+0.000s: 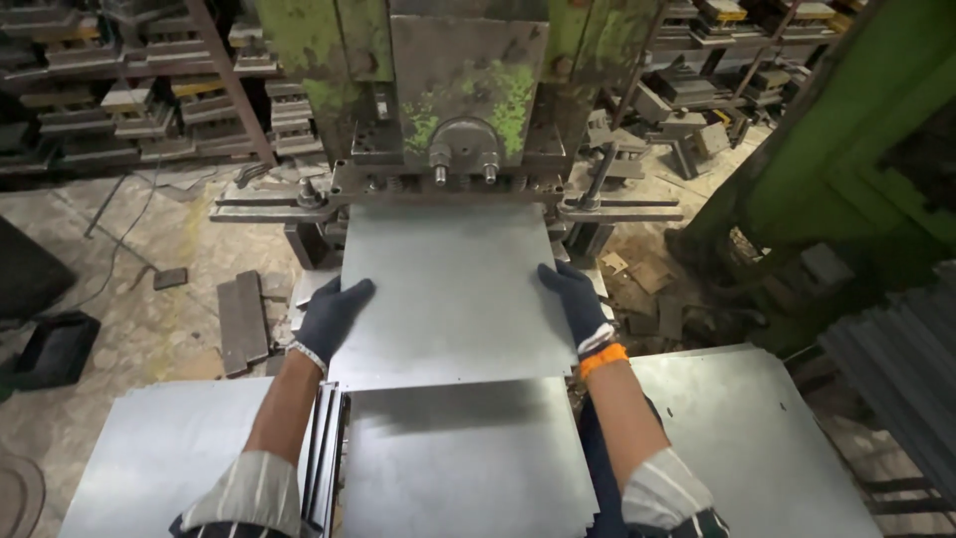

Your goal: The person feeds metal sheets into a stamping machine to punch holes and then stacks the finished sheets.

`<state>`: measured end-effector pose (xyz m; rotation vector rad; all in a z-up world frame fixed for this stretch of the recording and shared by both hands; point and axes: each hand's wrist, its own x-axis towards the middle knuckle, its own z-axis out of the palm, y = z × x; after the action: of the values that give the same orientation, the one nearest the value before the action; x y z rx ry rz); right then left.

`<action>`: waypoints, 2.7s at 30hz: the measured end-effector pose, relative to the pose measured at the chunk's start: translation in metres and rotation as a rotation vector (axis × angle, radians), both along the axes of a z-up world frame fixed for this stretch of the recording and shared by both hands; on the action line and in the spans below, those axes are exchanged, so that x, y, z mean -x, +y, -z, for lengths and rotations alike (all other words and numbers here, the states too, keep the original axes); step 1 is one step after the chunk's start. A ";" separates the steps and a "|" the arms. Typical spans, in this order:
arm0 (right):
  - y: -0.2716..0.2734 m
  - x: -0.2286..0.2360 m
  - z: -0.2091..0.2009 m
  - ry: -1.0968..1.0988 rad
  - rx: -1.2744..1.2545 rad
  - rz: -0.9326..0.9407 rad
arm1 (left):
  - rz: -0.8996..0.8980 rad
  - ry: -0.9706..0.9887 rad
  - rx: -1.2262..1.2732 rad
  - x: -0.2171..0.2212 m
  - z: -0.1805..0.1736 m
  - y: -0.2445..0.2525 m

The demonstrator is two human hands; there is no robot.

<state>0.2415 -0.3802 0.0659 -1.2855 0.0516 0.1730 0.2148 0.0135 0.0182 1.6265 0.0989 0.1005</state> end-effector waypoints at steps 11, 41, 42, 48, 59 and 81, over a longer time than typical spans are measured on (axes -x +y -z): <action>0.001 -0.018 0.000 -0.055 0.024 -0.014 | -0.085 0.161 -0.018 -0.012 -0.035 -0.004; -0.002 -0.017 -0.015 -0.043 0.082 0.023 | -0.109 0.215 -0.102 -0.016 -0.037 -0.018; -0.002 -0.018 -0.016 -0.039 0.086 0.018 | -0.105 0.193 -0.079 -0.020 -0.030 -0.016; -0.004 -0.022 -0.008 -0.095 0.164 0.038 | -0.129 0.254 -0.025 -0.002 -0.063 -0.026; -0.016 -0.043 0.021 -0.141 0.208 0.001 | -0.120 0.235 0.041 -0.003 -0.057 -0.023; 0.000 0.036 -0.013 -0.100 0.105 0.019 | -0.036 0.091 0.273 0.031 -0.022 -0.021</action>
<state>0.2058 -0.3804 0.0787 -1.3964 -0.0132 0.0900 0.1840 -0.0072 0.0401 1.3570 0.2032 0.0380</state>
